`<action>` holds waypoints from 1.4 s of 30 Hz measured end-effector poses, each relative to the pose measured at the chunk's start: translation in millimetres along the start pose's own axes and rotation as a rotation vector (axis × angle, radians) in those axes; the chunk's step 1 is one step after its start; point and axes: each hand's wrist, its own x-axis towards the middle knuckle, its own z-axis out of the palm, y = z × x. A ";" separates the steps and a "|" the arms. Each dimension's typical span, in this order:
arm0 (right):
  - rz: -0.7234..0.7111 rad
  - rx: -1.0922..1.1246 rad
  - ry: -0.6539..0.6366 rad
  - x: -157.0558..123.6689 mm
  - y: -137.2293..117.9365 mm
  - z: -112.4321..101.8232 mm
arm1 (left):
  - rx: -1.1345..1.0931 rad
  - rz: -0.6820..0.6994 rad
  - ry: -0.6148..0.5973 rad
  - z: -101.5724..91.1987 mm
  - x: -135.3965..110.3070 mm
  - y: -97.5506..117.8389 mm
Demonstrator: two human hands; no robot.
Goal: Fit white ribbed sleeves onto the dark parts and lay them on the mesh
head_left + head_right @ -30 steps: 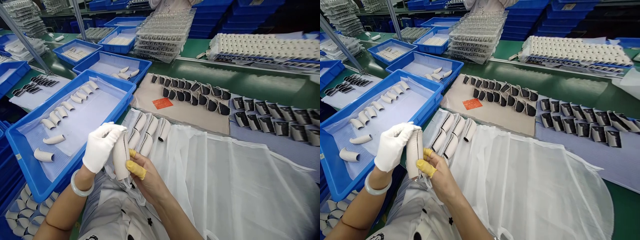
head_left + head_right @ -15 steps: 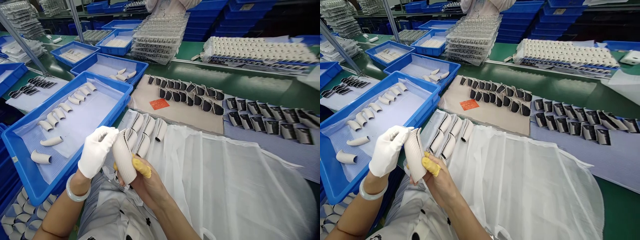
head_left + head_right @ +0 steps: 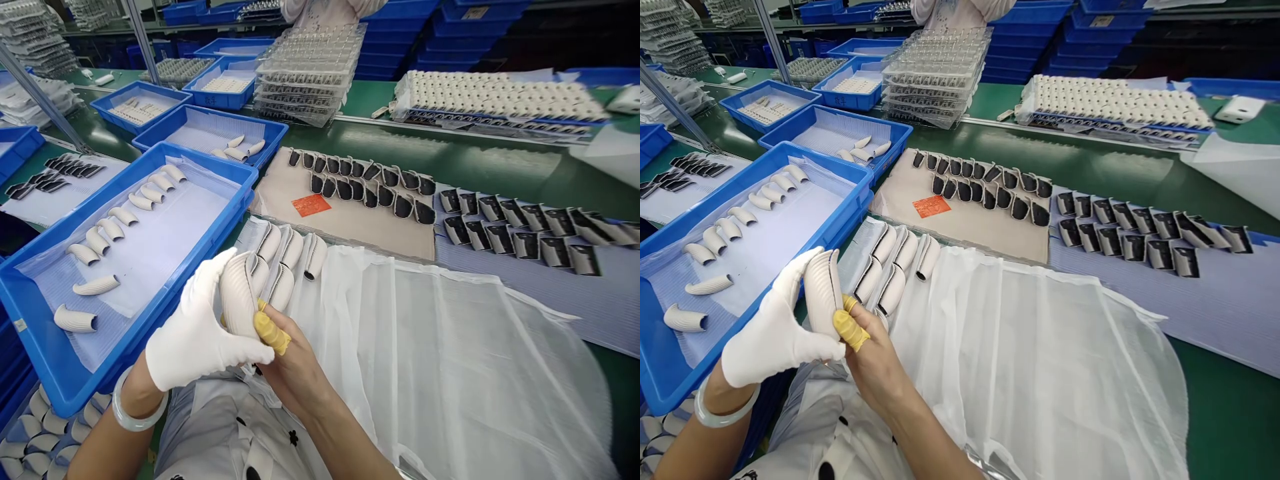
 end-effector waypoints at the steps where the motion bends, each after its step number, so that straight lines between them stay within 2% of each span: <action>1: -0.003 -0.005 -0.011 -0.1 0.9 -0.6 | 0.011 0.010 0.014 -0.8 0.2 -1.4; 5: -0.003 0.013 -0.088 -0.2 7.3 -3.9 | -0.038 0.061 0.213 -4.7 4.1 -11.0; 7: 0.010 0.039 -0.124 -0.2 10.0 -5.0 | -0.118 0.056 0.257 -5.5 5.6 -15.6; 12: 0.023 0.131 -0.158 0.6 11.0 -5.6 | -0.283 0.046 0.209 -5.8 5.1 -19.5; 19: -0.012 0.128 -0.105 1.5 8.2 -5.1 | -0.328 0.082 -0.010 -7.3 3.5 -13.5; 23: -0.006 0.148 -0.111 1.6 7.0 -4.8 | -0.278 0.074 0.006 -5.9 4.1 -13.1; 26: 0.046 0.222 -0.152 2.6 6.9 -6.1 | -0.236 0.094 0.043 -6.7 5.2 -10.8; 29: 0.086 0.307 -0.205 4.2 8.6 -8.8 | -0.197 0.099 0.026 -7.6 6.3 -4.3; 32: 0.103 0.383 -0.260 5.8 11.0 -10.3 | -0.074 0.006 -0.011 -6.1 7.7 4.2; 35: 0.126 0.461 -0.309 6.8 13.2 -9.0 | 0.002 -0.090 0.069 -3.7 10.8 9.2; 38: 0.199 0.556 -0.316 6.8 15.3 -6.2 | -0.061 -0.194 0.158 -2.0 15.7 9.4; 42: 0.261 0.672 -0.312 5.5 17.8 -3.1 | -0.115 -0.294 0.162 -0.5 20.7 7.9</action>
